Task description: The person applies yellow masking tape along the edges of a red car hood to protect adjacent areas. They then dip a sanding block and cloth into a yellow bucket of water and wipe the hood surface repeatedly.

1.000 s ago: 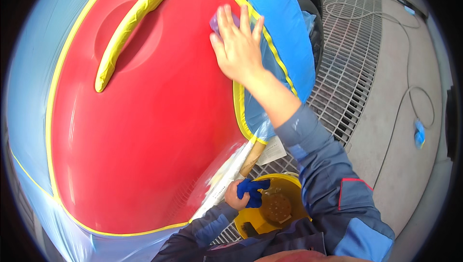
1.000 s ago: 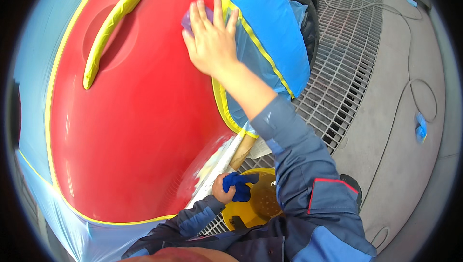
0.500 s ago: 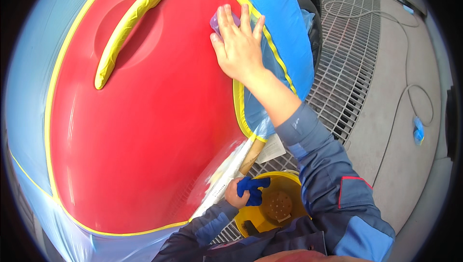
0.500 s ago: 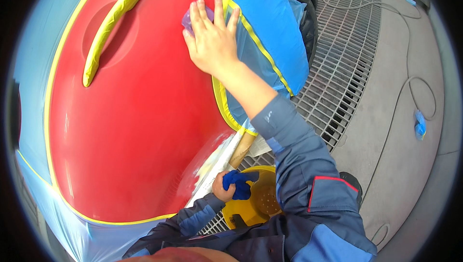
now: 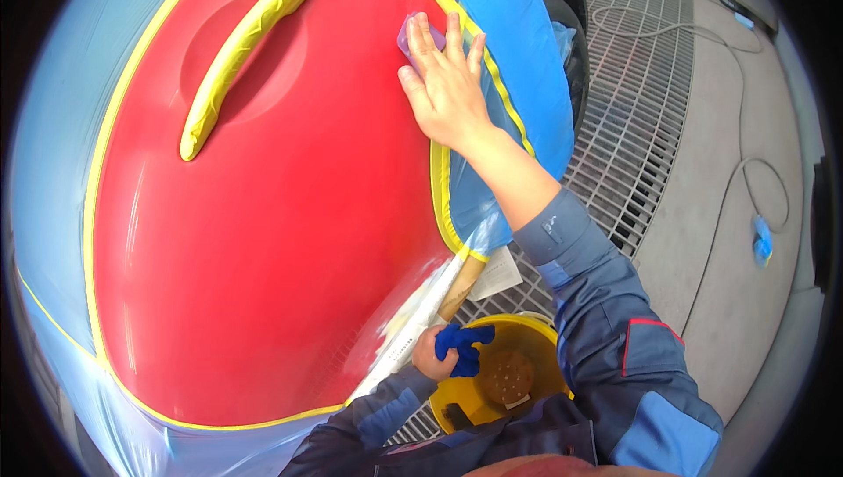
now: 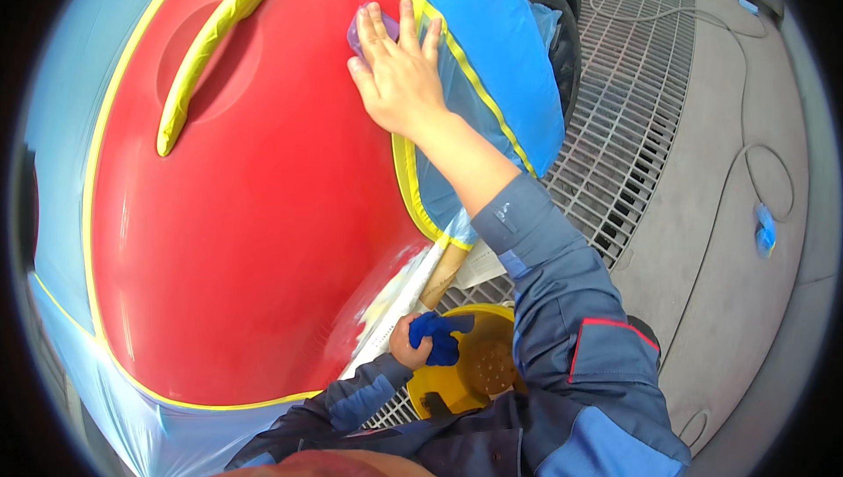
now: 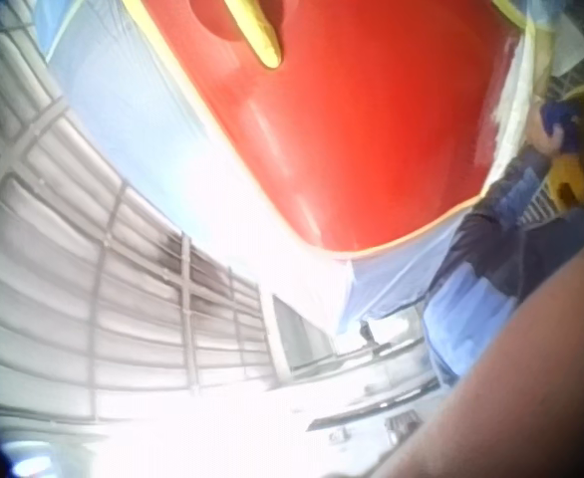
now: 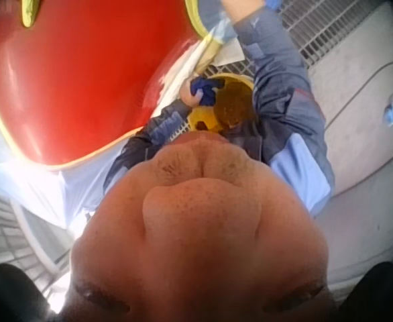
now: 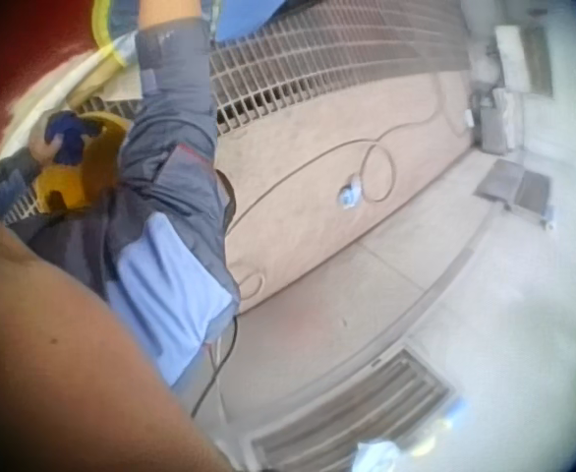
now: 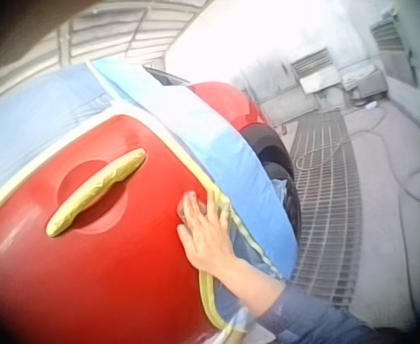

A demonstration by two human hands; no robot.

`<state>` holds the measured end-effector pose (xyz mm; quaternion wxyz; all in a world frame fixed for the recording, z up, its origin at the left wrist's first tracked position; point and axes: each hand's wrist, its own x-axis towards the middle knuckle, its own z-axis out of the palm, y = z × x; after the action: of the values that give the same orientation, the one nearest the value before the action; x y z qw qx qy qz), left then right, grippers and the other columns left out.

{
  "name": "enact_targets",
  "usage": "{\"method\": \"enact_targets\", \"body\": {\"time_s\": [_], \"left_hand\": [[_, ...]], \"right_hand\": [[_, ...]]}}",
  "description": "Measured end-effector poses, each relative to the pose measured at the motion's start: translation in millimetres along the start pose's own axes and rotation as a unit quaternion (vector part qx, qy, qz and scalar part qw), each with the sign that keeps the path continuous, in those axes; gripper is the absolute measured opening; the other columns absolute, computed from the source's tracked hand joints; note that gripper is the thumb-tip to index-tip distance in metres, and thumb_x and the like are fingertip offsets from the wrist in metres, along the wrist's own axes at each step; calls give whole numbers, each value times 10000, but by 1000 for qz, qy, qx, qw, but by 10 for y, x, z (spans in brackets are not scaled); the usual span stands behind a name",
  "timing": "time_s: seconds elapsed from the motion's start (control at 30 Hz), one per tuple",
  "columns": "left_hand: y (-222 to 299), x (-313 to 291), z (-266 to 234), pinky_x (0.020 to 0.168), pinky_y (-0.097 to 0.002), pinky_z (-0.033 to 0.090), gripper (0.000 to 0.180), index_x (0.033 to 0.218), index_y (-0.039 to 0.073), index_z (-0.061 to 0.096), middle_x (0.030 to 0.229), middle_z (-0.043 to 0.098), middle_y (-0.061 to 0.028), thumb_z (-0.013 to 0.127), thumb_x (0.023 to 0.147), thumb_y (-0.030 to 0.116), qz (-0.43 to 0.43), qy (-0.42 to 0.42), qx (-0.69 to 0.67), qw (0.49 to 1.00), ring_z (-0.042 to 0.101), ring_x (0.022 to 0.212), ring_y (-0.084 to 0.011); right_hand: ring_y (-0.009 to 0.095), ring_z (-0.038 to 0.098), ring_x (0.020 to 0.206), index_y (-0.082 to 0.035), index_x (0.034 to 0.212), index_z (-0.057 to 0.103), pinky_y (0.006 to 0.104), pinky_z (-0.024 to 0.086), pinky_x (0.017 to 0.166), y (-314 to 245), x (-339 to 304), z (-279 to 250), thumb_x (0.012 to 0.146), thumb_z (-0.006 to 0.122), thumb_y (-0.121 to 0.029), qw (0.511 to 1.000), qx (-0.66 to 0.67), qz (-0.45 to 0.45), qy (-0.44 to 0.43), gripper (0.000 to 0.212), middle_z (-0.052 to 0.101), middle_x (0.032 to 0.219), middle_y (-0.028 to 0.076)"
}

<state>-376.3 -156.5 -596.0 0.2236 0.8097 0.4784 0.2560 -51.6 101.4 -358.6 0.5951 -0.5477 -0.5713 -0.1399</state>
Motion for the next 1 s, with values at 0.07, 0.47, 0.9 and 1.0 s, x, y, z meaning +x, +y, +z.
{"method": "enact_targets", "body": {"time_s": [0.07, 0.47, 0.9, 1.0], "left_hand": [[-6, -1, 1, 871, -446, 520, 449, 1196, 34, 601, 1061, 639, -218, 685, 775, 164, -7, -7, -9, 1000, 633, 978, -412], [-30, 10, 17, 838, -438, 527, 453, 1196, 46, 605, 1038, 644, -190, 688, 765, 159, 11, 8, -15, 1000, 642, 943, -394], [-44, 1, 14, 833, -452, 526, 452, 1196, 42, 605, 1029, 640, -201, 687, 767, 160, 6, -3, -5, 1000, 635, 939, -414], [-51, 0, 9, 835, -446, 527, 455, 1200, 46, 605, 1027, 640, -201, 687, 768, 163, 5, -3, 5, 1000, 639, 938, -404]], "right_hand": [[449, 106, 1523, -58, 1570, 288, 680, -34, 1173, 30, 11, -11, 1037, 373, -394, 996, 19, -42, 71, 636, 334, 1616, 125], [469, 81, 1522, -110, 1578, 297, 699, -52, 1160, 86, -100, -9, 1024, 409, -371, 997, 69, -34, 32, 622, 354, 1611, 101], [450, 105, 1525, -121, 1587, 275, 700, -35, 1164, 95, -28, -32, 1026, 400, -375, 992, 45, -44, 109, 628, 322, 1627, 94], [455, 140, 1514, -125, 1578, 298, 708, -11, 1162, 80, -35, -59, 1028, 403, -367, 996, 53, -40, 54, 610, 355, 1613, 73]]}}
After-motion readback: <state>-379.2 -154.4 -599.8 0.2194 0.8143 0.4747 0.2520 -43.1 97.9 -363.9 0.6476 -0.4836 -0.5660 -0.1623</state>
